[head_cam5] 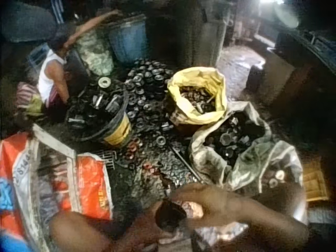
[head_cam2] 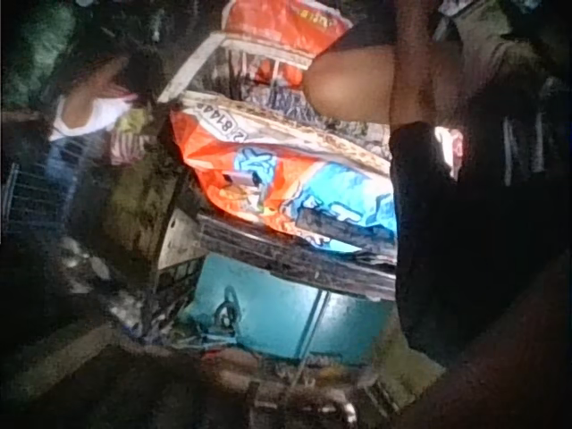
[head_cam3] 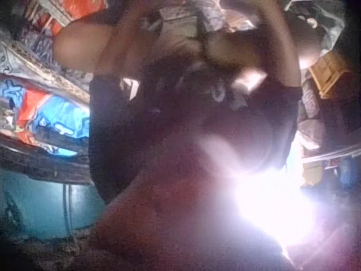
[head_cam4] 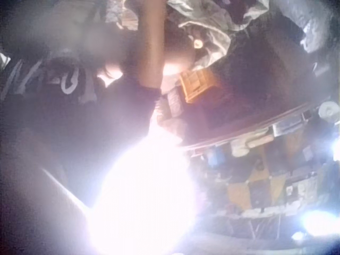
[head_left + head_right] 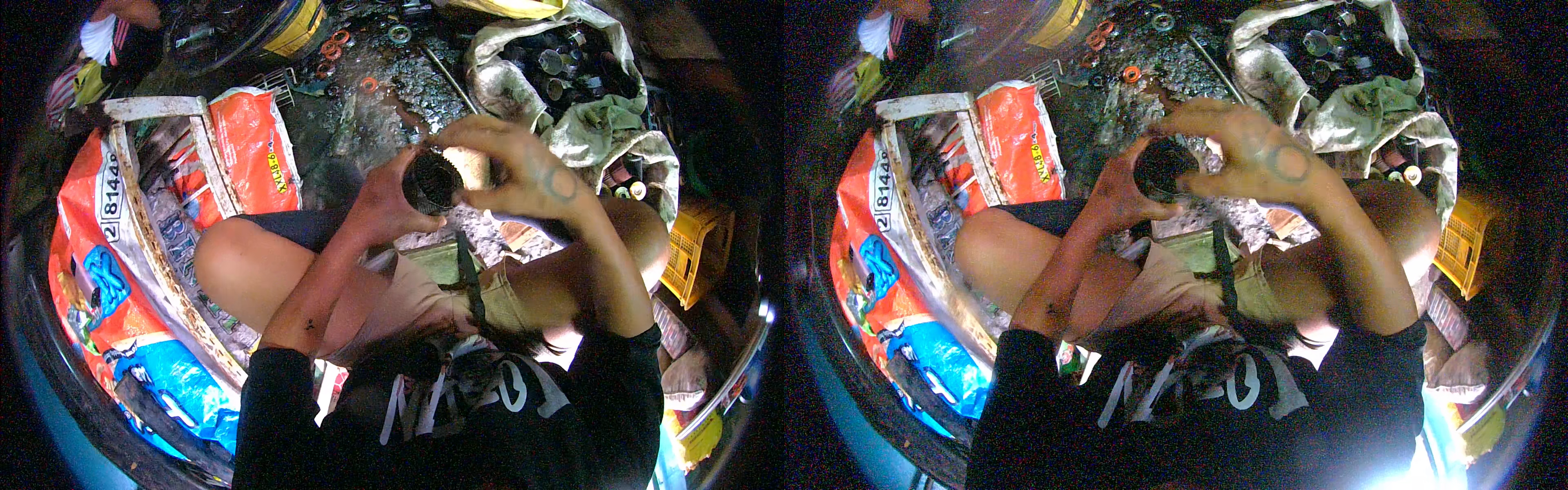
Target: The person sits on the floor and uses a hammer and a metal rod to strike and separate components of a mechanical part. They then inspect the separated parts by hand, turning them over and examining the interior before placing them aside.
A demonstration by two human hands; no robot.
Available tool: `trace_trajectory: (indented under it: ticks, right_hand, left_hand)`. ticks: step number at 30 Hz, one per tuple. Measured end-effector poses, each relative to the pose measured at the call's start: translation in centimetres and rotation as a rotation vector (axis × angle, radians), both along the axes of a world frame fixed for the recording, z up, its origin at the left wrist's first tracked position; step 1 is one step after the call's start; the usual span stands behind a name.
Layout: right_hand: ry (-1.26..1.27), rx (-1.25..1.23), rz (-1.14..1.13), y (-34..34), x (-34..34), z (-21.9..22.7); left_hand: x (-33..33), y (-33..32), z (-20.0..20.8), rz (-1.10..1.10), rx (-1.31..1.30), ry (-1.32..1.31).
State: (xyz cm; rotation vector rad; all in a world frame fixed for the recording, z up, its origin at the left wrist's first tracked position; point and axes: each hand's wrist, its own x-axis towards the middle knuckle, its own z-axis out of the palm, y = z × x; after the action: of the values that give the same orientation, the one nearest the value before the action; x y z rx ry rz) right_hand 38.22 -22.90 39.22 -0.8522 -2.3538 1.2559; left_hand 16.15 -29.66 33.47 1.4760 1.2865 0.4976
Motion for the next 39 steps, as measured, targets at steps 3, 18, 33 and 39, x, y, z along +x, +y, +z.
trace_trajectory:
  ticks: [3,18,33,39]
  right_hand:
    - [0.013,0.053,0.096,-0.5,-0.2,-0.6]
    - [-0.045,-0.006,0.150,-0.9,-0.6,-0.9]
    - [-0.030,-0.033,-0.015,-1.4,-0.4,-1.3]
    - [-0.097,-0.151,-0.070,-2.6,-0.5,-3.1]
  left_hand:
    - [0.2,-0.5,0.1,0.017,0.123,0.012]
    - [-0.1,-0.5,0.4,-0.089,0.039,-0.054]
    - [-0.6,-0.2,0.2,-0.065,-0.061,0.057]
    - [0.2,0.0,1.1,-0.044,-0.015,0.123]
